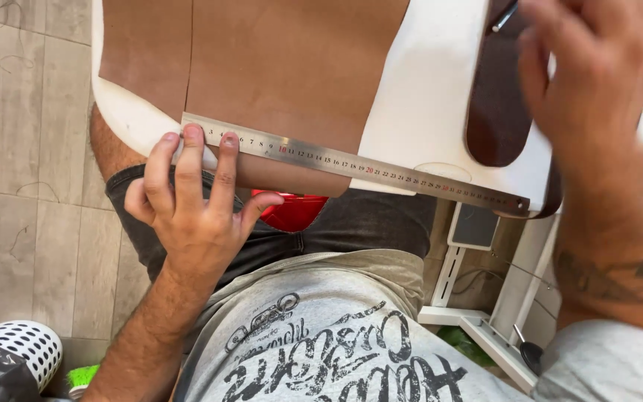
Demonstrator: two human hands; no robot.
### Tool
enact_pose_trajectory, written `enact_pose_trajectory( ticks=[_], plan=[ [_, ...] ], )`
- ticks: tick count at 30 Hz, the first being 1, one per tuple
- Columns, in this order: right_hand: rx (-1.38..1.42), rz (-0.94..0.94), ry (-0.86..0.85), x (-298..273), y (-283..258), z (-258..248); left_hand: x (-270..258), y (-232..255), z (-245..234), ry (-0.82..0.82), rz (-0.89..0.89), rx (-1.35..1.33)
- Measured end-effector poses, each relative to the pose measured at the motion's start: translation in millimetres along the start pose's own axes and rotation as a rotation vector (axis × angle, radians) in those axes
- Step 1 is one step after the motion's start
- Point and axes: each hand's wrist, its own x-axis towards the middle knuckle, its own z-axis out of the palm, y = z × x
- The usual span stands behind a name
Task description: A person uses a metal ruler and a pen to measure and mark straight lines on a piece of brown leather on a white table in a workshop.
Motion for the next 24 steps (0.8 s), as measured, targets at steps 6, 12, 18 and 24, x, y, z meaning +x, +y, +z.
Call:
enact_pose_trajectory(
  ticks=[6, 12, 18, 24],
  plan=[
    [-0.374, -0.122, -0.073, 1, 59, 56, -6, 1, 6, -0.008, 0.001, -0.026],
    [0.469, 0.124, 0.034, -29, 59, 50, -1, 2, 2, 0.017, -0.003, -0.041],
    [1.278, 0.327, -0.021, 35, -83, -26, 2, 2, 4, 0.060, -0.007, -0.049],
    [1.323, 0.453, 0.034, 12, -102, 7, 0, 3, 5, 0.051, -0.013, -0.046]
  ],
)
